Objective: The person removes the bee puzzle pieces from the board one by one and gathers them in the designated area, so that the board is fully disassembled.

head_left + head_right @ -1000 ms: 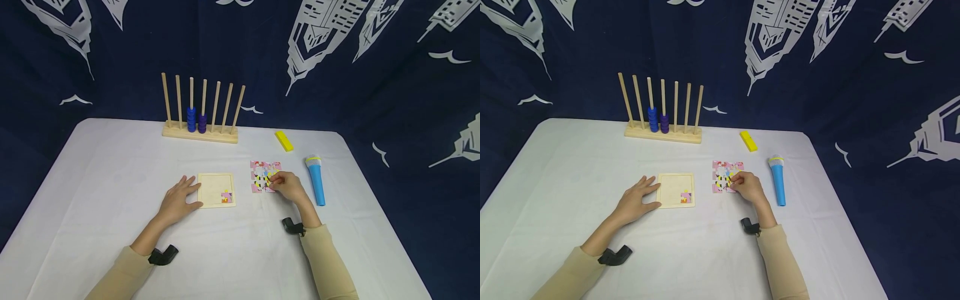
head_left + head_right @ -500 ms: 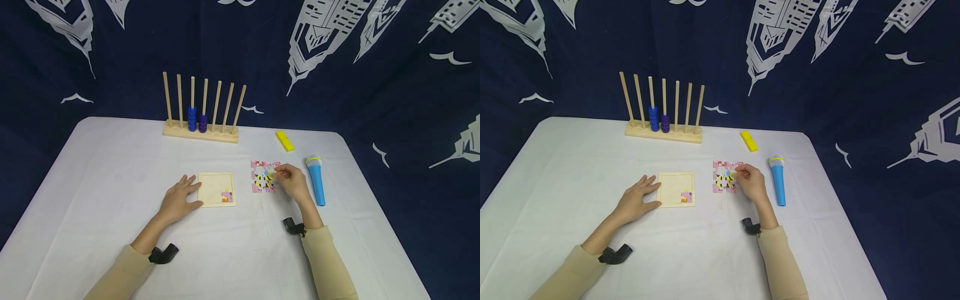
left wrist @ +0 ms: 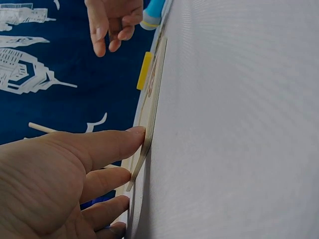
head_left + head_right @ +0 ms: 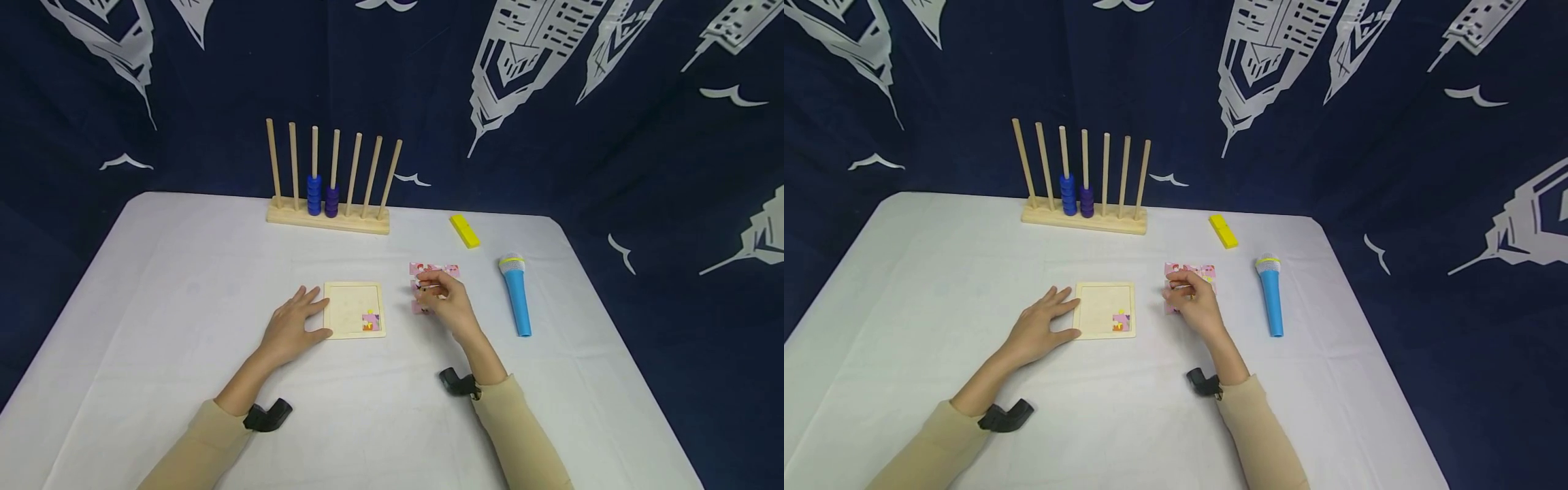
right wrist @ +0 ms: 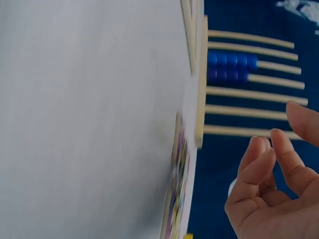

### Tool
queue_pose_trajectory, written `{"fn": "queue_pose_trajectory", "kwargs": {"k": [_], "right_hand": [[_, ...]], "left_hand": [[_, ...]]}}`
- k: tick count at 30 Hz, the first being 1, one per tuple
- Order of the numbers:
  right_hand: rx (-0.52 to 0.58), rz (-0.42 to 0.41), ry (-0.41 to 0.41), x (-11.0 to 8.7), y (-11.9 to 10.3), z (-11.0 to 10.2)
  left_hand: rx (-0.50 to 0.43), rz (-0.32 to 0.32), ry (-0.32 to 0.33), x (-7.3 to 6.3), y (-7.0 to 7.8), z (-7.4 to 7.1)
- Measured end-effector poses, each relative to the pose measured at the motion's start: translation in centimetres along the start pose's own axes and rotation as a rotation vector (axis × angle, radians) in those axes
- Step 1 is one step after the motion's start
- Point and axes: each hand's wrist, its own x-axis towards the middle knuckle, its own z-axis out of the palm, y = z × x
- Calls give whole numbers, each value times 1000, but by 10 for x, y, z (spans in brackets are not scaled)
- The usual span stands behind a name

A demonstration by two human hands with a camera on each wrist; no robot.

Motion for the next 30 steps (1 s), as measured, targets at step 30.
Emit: {"fn": "queue_pose_trajectory", "kwargs": {"k": [30], "right_hand": [[-59,-25,-244,-7,0,61]], "left_hand": [[17,15,-4,-1,0,-1]]}}
